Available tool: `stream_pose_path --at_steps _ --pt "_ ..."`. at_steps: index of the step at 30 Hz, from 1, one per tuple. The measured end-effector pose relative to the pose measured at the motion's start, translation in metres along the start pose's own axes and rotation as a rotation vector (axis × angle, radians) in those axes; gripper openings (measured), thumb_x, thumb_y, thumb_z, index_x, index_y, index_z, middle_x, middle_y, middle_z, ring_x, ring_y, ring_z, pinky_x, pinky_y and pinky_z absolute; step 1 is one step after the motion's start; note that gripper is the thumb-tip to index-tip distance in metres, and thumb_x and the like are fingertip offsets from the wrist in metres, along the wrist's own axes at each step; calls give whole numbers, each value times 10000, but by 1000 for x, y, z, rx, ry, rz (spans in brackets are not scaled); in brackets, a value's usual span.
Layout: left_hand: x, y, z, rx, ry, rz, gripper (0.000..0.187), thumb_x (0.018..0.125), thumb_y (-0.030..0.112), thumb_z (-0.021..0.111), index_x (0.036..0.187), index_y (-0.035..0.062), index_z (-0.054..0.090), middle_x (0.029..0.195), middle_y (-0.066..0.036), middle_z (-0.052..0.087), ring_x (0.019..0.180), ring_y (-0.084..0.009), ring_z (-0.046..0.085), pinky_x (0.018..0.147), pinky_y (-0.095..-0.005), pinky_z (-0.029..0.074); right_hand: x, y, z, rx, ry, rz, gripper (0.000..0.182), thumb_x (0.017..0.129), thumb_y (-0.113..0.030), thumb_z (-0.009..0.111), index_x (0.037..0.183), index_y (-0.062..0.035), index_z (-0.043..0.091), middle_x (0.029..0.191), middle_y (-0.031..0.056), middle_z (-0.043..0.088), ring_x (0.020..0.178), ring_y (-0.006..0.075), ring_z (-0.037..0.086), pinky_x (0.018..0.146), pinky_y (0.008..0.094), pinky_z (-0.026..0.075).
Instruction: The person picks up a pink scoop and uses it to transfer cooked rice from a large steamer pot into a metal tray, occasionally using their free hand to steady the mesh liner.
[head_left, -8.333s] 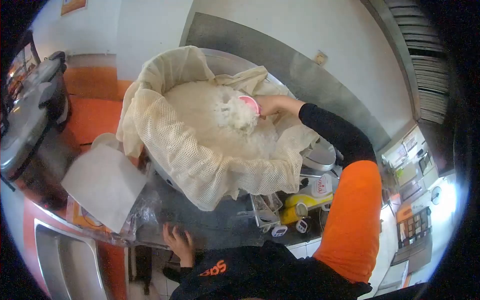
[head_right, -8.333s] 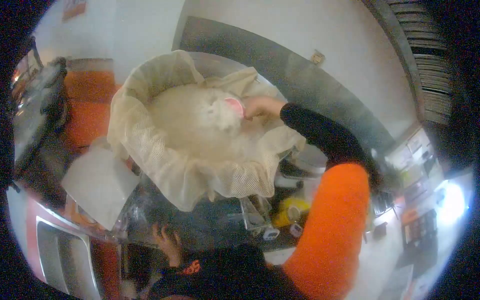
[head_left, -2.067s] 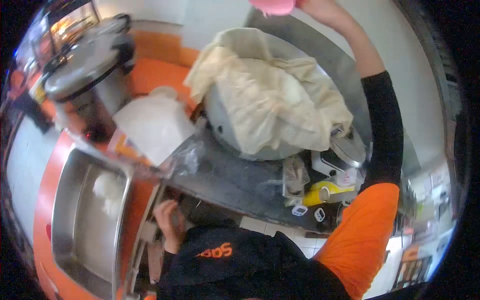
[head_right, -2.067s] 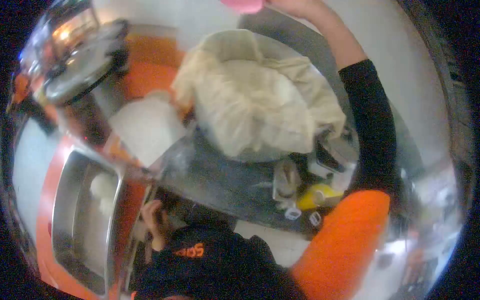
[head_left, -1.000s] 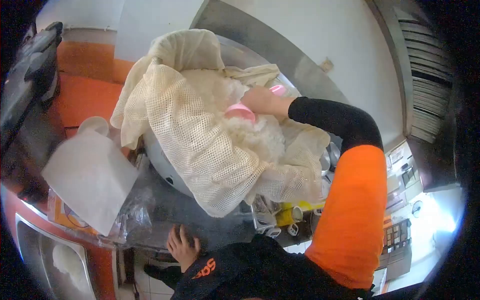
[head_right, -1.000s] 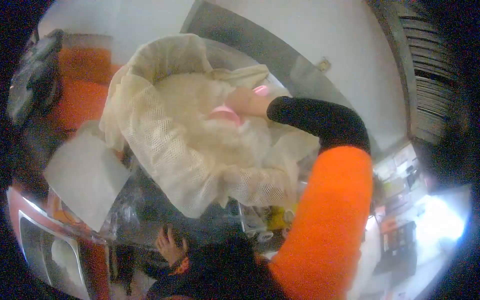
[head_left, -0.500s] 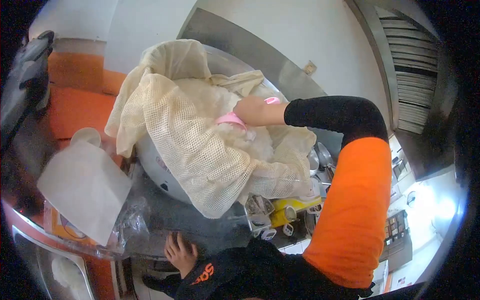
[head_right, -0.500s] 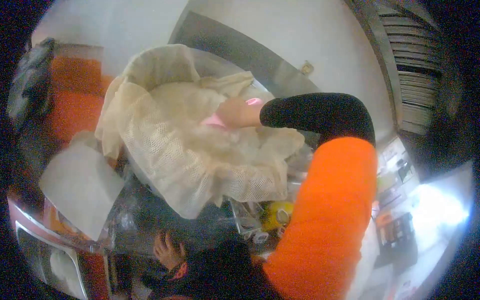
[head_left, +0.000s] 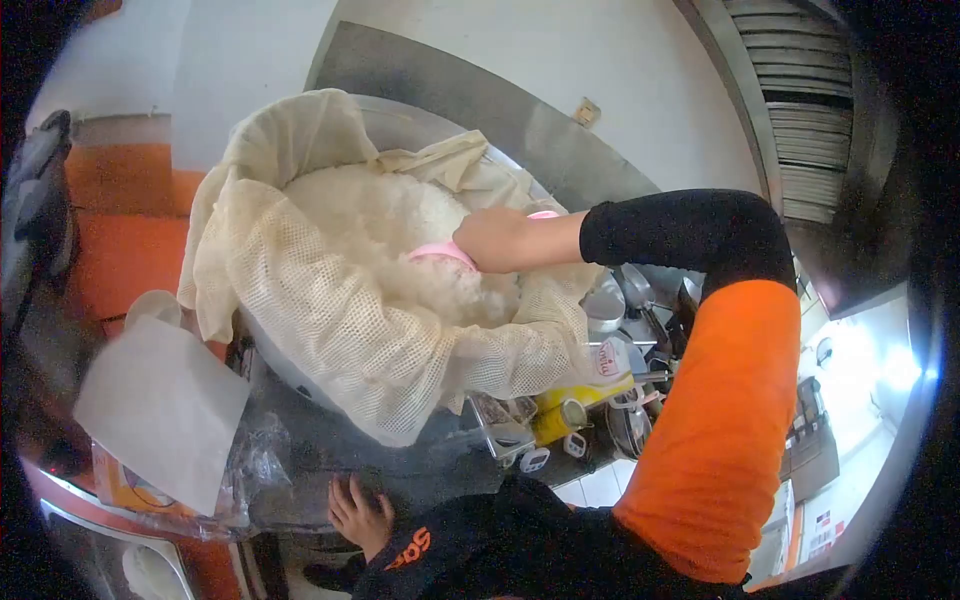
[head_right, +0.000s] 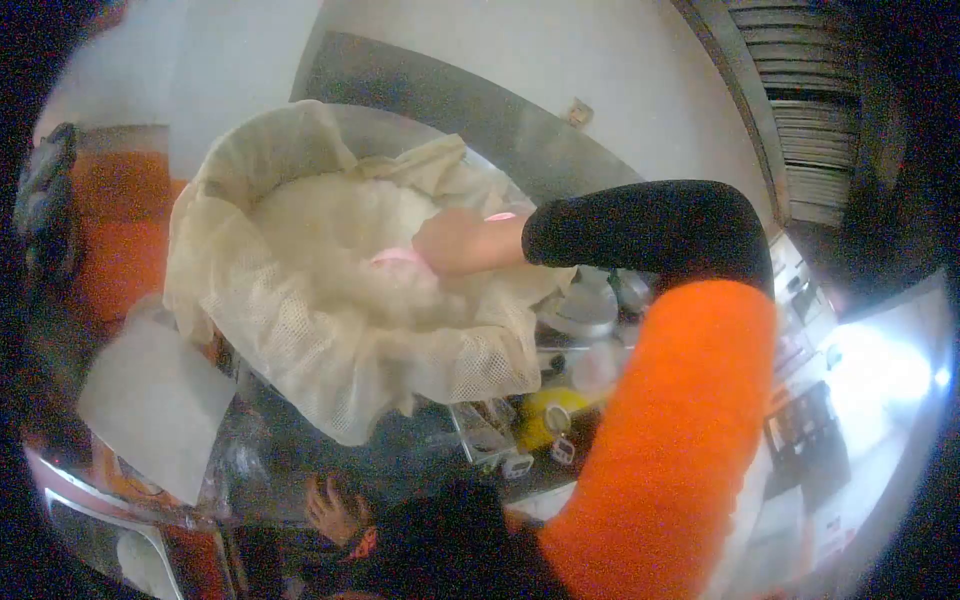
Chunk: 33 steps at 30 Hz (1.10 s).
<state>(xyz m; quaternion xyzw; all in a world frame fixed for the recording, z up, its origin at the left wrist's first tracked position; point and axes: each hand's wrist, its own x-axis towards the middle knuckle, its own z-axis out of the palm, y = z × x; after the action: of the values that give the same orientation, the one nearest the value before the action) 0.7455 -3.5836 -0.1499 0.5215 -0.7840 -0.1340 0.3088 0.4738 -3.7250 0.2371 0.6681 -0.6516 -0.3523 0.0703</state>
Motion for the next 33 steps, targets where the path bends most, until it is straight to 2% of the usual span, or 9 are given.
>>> stream_pose_path --at_steps 5,8,11,14,20,26,29,32,33 --pt "2 2 -1 36 28 26 521 713 314 565 1175 84 497 1281 -147 439 1177 -329 411 948 -470 313 -11 -1 1 91 -19 -42 163 709 -151 587 756 -9 653 780 192 639 753 347 628 642 430 494" --pt "-1 0 -1 44 18 26 529 712 302 574 1186 83 493 1284 -150 433 1170 -337 410 946 -467 317 6 17 5 24 -140 -260 230 736 -232 600 747 -5 638 745 185 631 735 341 625 626 423 493" --pt "0 5 -5 33 1 -8 548 703 285 589 1201 84 483 1285 -154 427 1164 -347 407 944 -467 319 -8 31 8 -69 248 -90 352 752 -358 598 731 -7 616 664 162 611 666 328 619 570 415 485" --pt "1 6 -11 7 1 -14 567 692 271 599 1211 81 472 1285 -157 421 1161 -356 401 945 -467 319 -16 27 14 -185 367 -153 424 753 -458 577 724 -36 604 596 132 586 593 316 607 512 412 467" --pt "1 7 -8 -26 24 -4 565 677 258 604 1195 74 473 1295 -166 407 1180 -366 378 954 -465 311 -27 36 25 -53 369 -364 430 761 -507 554 712 -83 610 577 121 573 549 331 580 484 416 445" --pt "0 9 -12 -41 6 -25 550 666 222 629 1170 62 479 1301 -174 399 1195 -375 365 959 -470 308 -25 44 30 203 292 -424 484 787 -528 537 683 -60 593 619 151 575 616 346 578 545 421 430" --pt "0 10 -18 -137 19 -26 513 689 150 636 1166 47 477 1288 -187 403 1187 -382 367 956 -474 312 -38 44 15 290 180 -317 472 805 -516 533 743 -57 624 660 155 594 637 338 572 573 412 426" --pt "-6 5 -33 -229 79 -26 458 718 68 622 1152 40 481 1253 -197 423 1175 -387 374 953 -467 318 -17 63 30 481 312 -353 481 816 -510 531 813 -43 647 670 157 602 632 275 589 575 373 431" --pt "-9 3 -46 -238 96 -50 437 725 45 614 1144 39 487 1237 -199 433 1170 -385 379 954 -461 320 -17 66 22 497 293 -300 523 827 -526 503 809 -24 647 683 163 608 638 266 592 585 377 435"
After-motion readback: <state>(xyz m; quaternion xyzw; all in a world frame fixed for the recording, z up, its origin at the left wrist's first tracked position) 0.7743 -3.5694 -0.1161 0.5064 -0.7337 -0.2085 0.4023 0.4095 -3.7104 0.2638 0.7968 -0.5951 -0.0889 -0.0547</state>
